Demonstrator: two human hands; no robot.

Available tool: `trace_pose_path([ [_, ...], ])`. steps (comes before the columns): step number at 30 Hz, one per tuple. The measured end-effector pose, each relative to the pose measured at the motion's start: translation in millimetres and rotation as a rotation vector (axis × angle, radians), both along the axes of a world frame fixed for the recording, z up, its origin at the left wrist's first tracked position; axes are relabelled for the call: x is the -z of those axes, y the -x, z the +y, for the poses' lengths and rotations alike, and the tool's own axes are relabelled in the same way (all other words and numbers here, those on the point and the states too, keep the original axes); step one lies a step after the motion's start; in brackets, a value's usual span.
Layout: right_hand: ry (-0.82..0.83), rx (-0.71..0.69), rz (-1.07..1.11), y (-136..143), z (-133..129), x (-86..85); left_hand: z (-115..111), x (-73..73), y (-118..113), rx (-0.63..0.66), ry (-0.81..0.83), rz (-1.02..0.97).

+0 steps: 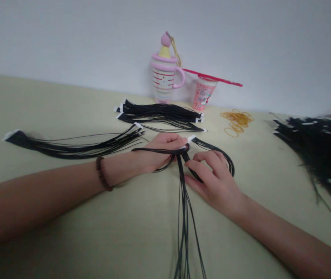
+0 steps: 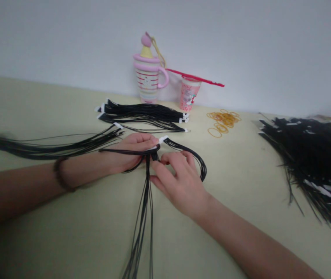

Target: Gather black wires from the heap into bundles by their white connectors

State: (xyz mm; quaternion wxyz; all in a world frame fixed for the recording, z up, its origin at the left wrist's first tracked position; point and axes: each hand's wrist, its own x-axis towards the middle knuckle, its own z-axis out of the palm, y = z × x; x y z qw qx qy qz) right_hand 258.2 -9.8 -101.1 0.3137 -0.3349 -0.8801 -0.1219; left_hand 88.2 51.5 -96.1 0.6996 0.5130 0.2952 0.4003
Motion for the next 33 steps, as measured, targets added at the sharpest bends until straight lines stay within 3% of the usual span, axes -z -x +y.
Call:
trace_pose_path([
  [15, -0.034, 0.003, 0.239, 0.9, -0.3, 2.8, -18.1, 2.5, -11.9, 0.021, 0.105, -0.083],
  [27, -0.117, 0.007, 0.14, -5.5, 0.5, 2.5, -20.5, 2.0, -13.8, 0.002, 0.121, -0.084],
  [31, -0.087, -0.031, 0.193, -3.3, -3.1, -0.9, -21.6, 0.0, -13.5, -0.001, 0.145, -0.103],
  [33, 0.003, -0.041, 0.317, 0.1, -6.4, -6.6, -21.3, 0.0, -13.3, -0.02, 0.175, -0.106],
])
